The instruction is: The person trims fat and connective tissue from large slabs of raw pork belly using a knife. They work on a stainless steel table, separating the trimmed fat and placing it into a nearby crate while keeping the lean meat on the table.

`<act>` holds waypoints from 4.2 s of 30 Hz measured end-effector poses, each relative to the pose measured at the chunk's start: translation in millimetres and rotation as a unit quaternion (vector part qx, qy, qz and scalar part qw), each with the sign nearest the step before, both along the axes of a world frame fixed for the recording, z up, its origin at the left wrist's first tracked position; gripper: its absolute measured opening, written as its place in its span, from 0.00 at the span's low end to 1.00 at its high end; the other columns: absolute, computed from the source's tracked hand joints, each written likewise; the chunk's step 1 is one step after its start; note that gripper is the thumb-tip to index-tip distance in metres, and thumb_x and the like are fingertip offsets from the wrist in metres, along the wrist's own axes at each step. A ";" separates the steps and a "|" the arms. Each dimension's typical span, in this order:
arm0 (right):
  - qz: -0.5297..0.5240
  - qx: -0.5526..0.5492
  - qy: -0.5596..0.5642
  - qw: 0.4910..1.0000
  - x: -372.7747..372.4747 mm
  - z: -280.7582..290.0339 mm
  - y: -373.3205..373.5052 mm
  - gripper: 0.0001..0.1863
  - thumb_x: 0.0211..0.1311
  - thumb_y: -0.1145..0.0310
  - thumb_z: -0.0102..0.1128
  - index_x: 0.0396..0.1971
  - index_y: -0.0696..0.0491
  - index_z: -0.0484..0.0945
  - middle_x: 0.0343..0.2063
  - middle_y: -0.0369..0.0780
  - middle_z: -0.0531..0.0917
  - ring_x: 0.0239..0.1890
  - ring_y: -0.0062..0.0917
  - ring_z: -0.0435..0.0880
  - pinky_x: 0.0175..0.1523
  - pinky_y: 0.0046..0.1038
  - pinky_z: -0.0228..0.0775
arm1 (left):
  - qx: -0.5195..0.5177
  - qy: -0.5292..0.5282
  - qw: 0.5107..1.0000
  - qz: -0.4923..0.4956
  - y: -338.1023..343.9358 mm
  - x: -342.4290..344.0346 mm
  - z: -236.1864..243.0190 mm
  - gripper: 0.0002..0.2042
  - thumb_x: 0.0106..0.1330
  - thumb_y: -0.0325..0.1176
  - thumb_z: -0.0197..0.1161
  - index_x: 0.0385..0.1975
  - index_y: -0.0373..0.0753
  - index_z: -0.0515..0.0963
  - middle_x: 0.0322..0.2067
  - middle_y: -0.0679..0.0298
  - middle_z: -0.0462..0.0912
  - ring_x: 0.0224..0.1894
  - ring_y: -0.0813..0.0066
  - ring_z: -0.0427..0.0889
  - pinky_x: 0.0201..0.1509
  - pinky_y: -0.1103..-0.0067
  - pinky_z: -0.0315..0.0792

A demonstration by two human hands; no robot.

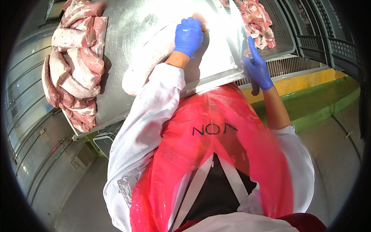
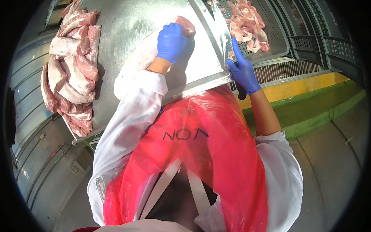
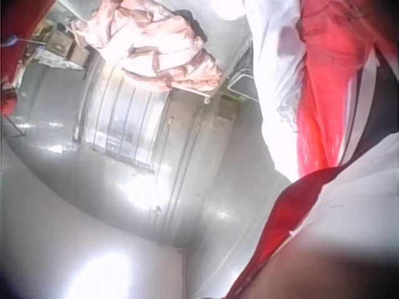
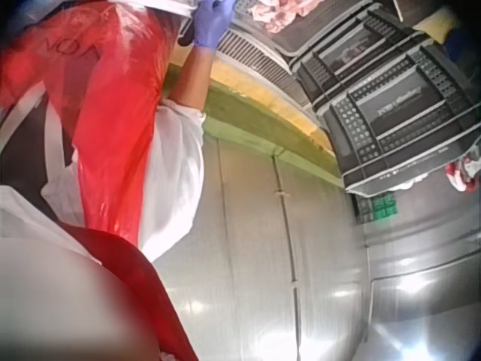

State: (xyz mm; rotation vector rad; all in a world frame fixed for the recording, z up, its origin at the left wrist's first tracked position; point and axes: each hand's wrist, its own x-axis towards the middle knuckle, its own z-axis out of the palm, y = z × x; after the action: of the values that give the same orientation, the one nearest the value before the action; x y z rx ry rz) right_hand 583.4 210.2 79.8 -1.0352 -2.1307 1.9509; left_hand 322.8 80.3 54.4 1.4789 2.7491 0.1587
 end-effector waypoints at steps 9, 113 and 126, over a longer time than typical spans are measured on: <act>0.069 0.022 0.055 0.996 -32.7 -13.8 -8.0 0.42 0.68 0.67 0.55 0.78 0.36 0.47 0.17 0.42 0.77 0.17 0.26 0.76 0.31 0.31 0.75 | 0.054 -0.180 0.961 0.201 -16.4 -19.6 41.7 0.19 0.57 0.42 0.65 0.34 0.28 0.80 0.33 0.43 0.85 0.36 0.48 0.86 0.43 0.65 0.79; 0.261 -0.087 0.017 0.961 -244.8 -39.3 -428.3 0.10 0.71 0.69 0.52 0.43 0.57 0.64 0.22 0.40 0.78 0.17 0.25 0.78 0.21 0.32 0.74 | 0.655 -0.421 0.623 -0.068 -225.3 134.9 237.3 0.09 0.63 0.25 0.55 0.40 0.30 0.77 0.35 0.51 0.81 0.38 0.58 0.79 0.44 0.68 0.73; 0.381 -0.016 0.064 0.922 -225.6 -14.1 -422.0 0.36 0.72 0.69 0.46 0.77 0.44 0.47 0.30 0.50 0.81 0.23 0.35 0.81 0.33 0.37 0.77 | 0.634 -0.297 0.714 -0.021 -322.1 18.9 338.7 0.09 0.62 0.24 0.54 0.40 0.30 0.78 0.37 0.53 0.82 0.40 0.64 0.79 0.46 0.72 0.73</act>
State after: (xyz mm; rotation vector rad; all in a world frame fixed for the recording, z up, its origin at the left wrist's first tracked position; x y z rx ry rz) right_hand 357.7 -211.8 65.7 -0.0219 -2.6704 2.2361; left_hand 341.7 -241.7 393.1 1.1096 1.8706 2.3541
